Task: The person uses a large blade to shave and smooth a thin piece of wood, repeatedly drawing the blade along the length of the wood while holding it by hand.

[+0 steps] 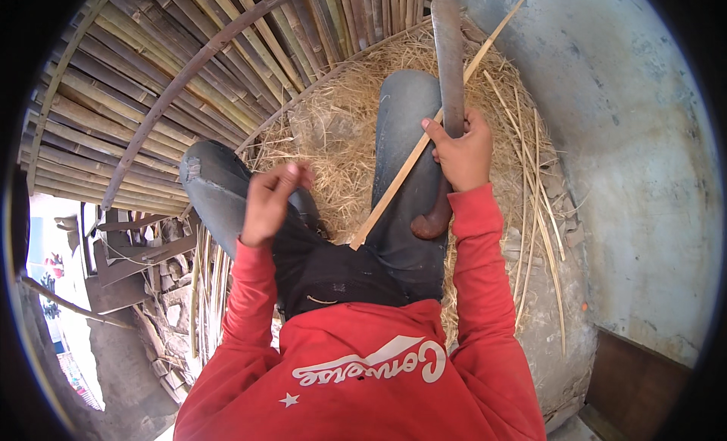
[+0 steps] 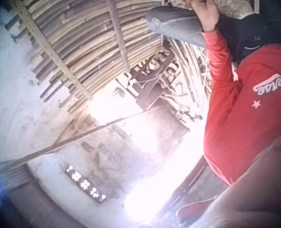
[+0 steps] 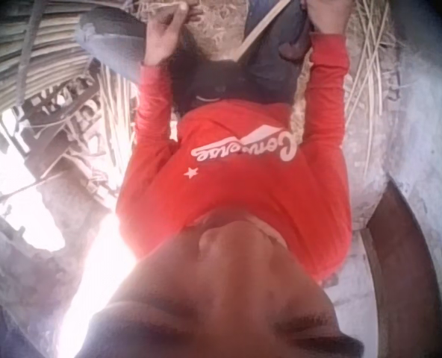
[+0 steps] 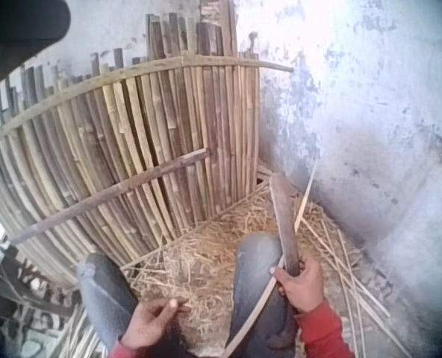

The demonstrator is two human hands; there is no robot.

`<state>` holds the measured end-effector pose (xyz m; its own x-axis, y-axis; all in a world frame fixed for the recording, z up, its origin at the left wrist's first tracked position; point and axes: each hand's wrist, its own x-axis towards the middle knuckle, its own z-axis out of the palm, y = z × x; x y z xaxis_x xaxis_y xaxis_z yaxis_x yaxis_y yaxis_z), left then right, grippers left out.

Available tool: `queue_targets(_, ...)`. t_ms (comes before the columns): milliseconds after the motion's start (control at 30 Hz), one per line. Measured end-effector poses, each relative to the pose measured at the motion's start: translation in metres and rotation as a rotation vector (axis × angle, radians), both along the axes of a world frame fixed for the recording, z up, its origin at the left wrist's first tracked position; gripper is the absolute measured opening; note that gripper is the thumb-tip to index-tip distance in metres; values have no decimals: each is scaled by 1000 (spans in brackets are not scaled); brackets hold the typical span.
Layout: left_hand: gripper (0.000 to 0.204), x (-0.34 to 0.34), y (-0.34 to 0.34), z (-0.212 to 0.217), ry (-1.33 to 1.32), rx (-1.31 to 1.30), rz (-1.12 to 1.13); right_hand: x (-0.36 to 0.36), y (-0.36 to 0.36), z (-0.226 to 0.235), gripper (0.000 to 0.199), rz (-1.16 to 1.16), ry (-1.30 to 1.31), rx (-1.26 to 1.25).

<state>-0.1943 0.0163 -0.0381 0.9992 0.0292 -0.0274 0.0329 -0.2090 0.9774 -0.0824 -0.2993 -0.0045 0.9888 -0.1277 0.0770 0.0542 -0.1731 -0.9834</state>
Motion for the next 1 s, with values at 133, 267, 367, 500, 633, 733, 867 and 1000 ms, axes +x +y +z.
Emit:
queue_targets(133, 45, -23, -49, 6, 186, -291, -327, -1, 3, -1, 37, 8, 14, 16)
queue_targets(267, 37, -28, -74, -6, 246, -310, -364, -1, -3, -3, 35, 12, 2, 14)
queue_targets(367, 35, -28, -75, -6, 255, -242, -408, -2, -6, -4, 33, 3, 9, 16)
queue_targets(500, 30, -25, -74, 17, 76, 11, -263, -3, -5, -2, 33, 21, 5, 47)
queue_targets(633, 34, -13, -71, 81, -421, -202, 140, -3, -4, -3, 33, 40, 21, 84)
queue_targets(733, 52, -8, -62, 152, -1062, -192, 246, -2, -10, -10, 32, 13, 25, 66)
queue_targets(867, 55, -26, -49, 211, -1348, -369, 127, -4, -6, -4, 32, 28, 31, 88)
queue_targets(1000, 58, -34, -48, 230, -1417, -415, 57, -3, -4, -4, 31, 38, 15, 94)
